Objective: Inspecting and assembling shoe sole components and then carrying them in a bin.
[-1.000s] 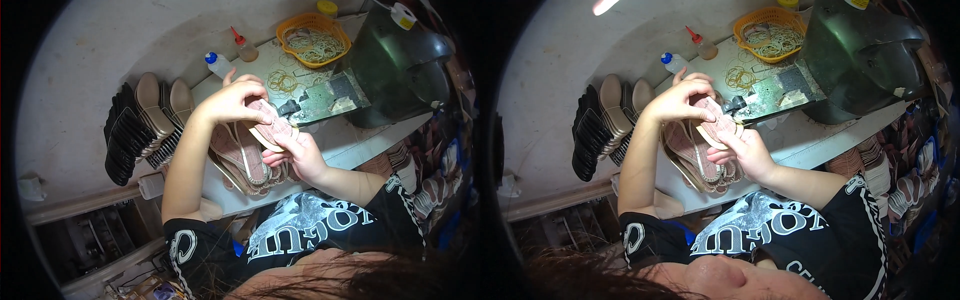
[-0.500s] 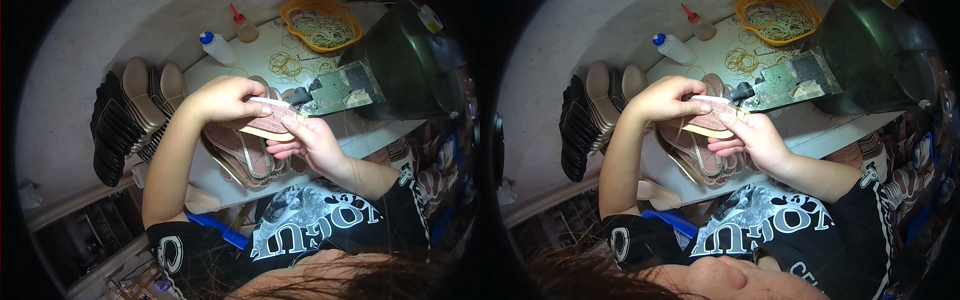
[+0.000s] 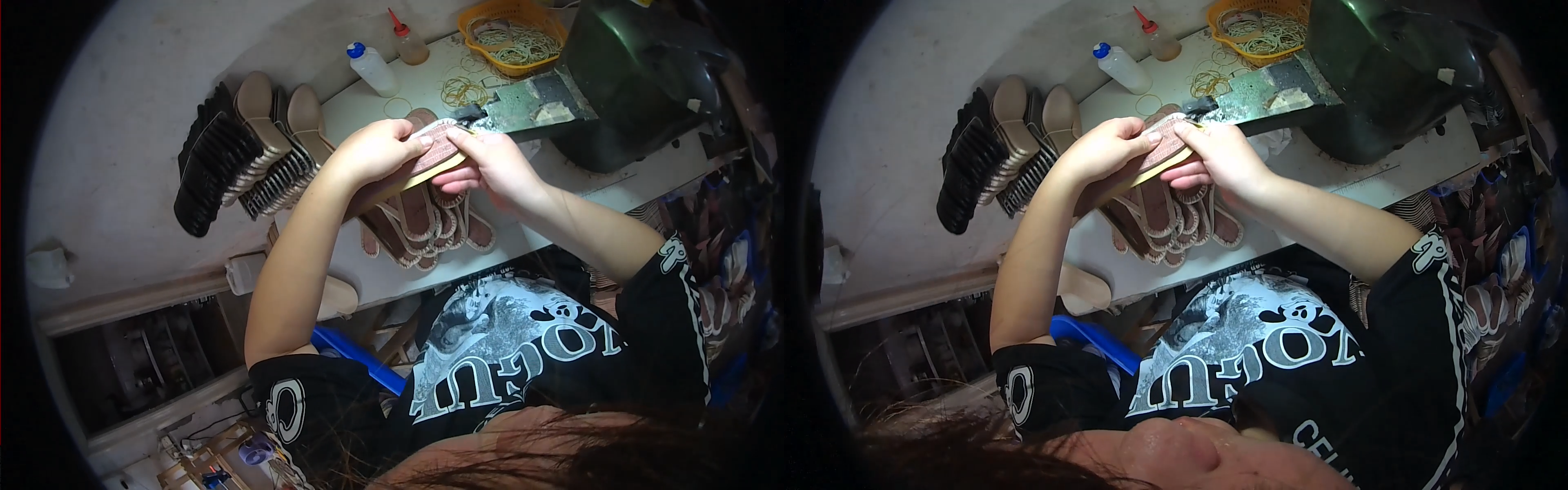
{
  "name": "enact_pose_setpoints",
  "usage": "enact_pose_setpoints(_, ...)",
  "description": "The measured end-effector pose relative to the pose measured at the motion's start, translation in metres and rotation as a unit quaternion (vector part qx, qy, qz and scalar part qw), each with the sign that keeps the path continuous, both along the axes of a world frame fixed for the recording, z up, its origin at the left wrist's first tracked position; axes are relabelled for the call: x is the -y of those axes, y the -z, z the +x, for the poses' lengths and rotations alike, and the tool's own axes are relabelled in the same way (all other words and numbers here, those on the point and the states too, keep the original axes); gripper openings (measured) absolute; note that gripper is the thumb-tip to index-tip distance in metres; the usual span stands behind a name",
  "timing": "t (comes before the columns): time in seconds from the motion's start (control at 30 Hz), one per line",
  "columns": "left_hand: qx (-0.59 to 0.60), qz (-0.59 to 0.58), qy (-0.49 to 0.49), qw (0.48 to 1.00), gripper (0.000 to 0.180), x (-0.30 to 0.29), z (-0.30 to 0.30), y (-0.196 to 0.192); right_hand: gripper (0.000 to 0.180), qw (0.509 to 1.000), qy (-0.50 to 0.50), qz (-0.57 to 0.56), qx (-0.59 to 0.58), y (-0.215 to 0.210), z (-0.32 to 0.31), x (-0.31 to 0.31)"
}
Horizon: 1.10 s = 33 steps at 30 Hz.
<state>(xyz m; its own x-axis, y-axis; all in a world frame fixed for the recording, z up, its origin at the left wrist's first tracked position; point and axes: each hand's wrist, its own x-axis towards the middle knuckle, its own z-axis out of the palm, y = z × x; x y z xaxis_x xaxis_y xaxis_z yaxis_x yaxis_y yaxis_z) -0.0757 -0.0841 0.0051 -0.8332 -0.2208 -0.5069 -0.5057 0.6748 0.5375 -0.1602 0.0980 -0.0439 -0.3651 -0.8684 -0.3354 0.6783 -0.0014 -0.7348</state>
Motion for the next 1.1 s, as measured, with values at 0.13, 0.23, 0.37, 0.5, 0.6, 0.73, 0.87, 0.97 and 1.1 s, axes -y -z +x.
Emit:
enact_pose_setpoints(0.13,-0.01,-0.001,-0.075,0.997,0.044,-0.013,0.008,0.003,0.033,0.999,-0.003,-0.014,-0.04,0.002,-0.004,-0.003)
enact_pose_setpoints(0.23,0.01,0.087,-0.136,0.987,0.03,-0.027,0.011,0.003,0.033,0.997,-0.014,-0.014,-0.075,0.009,-0.006,-0.005)
enact_pose_setpoints(0.37,-0.014,0.1,-0.209,0.973,0.034,-0.041,0.015,0.007,0.031,0.997,0.006,-0.027,-0.076,0.008,-0.005,-0.003)
enact_pose_setpoints(0.5,-0.054,0.134,-0.251,0.957,0.035,-0.047,0.017,0.011,0.031,0.996,-0.014,-0.027,-0.078,0.012,-0.006,-0.003)
enact_pose_setpoints(0.6,-0.052,0.166,-0.287,0.942,0.036,-0.054,0.014,0.012,0.031,0.996,-0.015,-0.018,-0.088,0.011,-0.006,-0.007)
enact_pose_setpoints(0.73,-0.018,0.233,-0.308,0.922,0.043,-0.061,0.012,0.009,0.026,0.993,-0.082,0.032,-0.074,-0.001,-0.019,-0.031)
enact_pose_setpoints(0.87,-0.025,0.244,-0.294,0.924,0.048,-0.052,0.008,0.015,0.038,0.976,-0.175,-0.002,-0.128,-0.001,-0.011,-0.079)
enact_pose_setpoints(0.97,-0.028,0.204,-0.298,0.932,0.054,-0.038,0.005,0.021,0.036,0.979,-0.144,0.018,-0.141,0.006,0.004,-0.089)
enact_pose_setpoints(1.1,-0.099,0.072,-0.245,0.962,0.055,-0.022,-0.004,0.023,0.032,0.995,-0.058,-0.014,-0.081,0.015,0.017,-0.066)
